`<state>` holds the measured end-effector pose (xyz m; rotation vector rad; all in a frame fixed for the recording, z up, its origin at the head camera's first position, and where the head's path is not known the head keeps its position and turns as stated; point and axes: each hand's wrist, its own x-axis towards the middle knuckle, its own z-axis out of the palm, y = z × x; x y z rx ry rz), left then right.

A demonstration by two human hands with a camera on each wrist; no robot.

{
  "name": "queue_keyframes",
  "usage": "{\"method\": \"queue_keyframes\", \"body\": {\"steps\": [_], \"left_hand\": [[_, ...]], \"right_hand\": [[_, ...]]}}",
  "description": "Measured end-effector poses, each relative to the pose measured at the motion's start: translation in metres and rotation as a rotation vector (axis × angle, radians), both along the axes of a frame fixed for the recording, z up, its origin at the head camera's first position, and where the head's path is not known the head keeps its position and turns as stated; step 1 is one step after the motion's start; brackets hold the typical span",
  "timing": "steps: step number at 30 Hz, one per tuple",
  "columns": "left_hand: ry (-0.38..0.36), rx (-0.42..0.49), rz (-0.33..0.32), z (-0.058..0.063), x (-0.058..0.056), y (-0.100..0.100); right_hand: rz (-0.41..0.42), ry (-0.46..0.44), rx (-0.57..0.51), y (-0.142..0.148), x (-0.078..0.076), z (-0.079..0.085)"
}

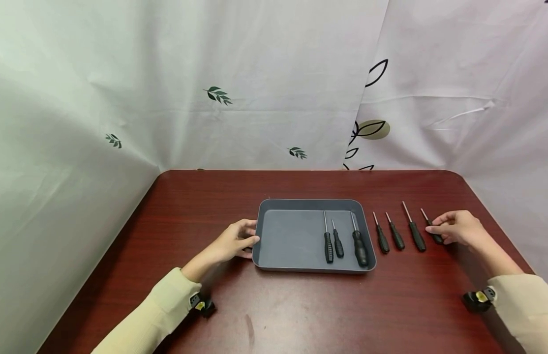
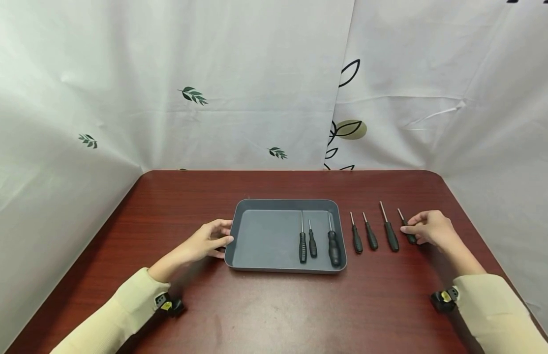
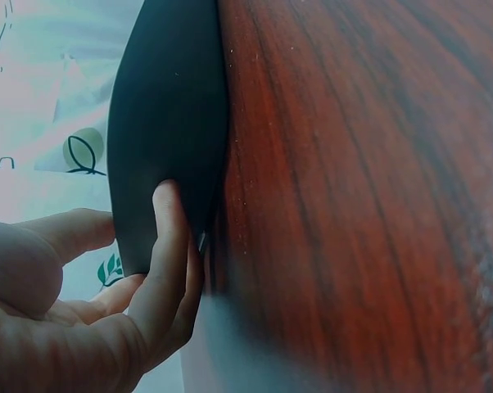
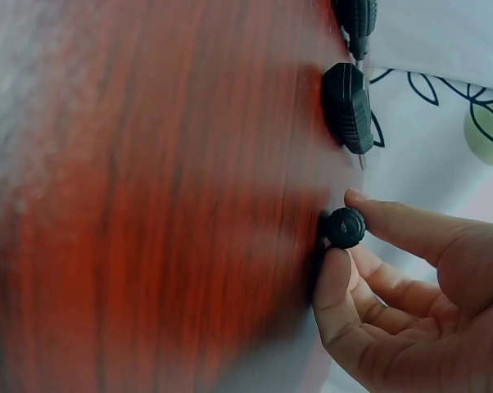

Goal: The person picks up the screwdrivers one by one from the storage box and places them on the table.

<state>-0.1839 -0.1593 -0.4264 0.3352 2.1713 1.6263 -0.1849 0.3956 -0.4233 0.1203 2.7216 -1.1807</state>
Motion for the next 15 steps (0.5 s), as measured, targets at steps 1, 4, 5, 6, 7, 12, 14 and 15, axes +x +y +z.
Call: {"method": "queue_keyframes", "body": {"steps": [1, 4, 5, 6, 7, 12, 14, 15], "left_hand": [[-0.001, 0.002, 0.0, -0.0001, 0.0, -0.0001], [-0.003, 0.005, 0.0, -0.0004, 0.0002, -0.0004], [-0.004, 0.004, -0.001, -0.0003, 0.0004, -0.0004], [-0.005, 0.004, -0.003, 0.0, 0.0006, -0.0005], [-0.007, 0.003, -0.003, 0.0004, 0.0008, -0.0007], [0.001, -0.011, -0.014, 0.0032, -0.0004, -0.0013], [0.004, -0.017, -0.021, 0.0037, -0.0016, -0.0016], [0.001, -0.02, -0.023, 0.0041, -0.0017, -0.0021]], "right_hand": [[0.0, 0.003, 0.008, -0.0002, 0.0002, -0.0002], [0.0, 0.002, 0.022, -0.0005, 0.0009, -0.0005], [0.001, -0.001, 0.022, -0.0005, 0.0013, -0.0005], [0.0, -0.003, 0.021, -0.0006, 0.0016, -0.0005], [0.0, -0.005, 0.02, -0.0006, 0.0018, -0.0005], [-0.007, 0.005, -0.012, -0.0004, 0.0034, -0.0012], [-0.009, 0.007, -0.031, -0.0001, 0.0045, -0.001], [-0.011, 0.007, -0.041, 0.0001, 0.0049, -0.0009]]}}
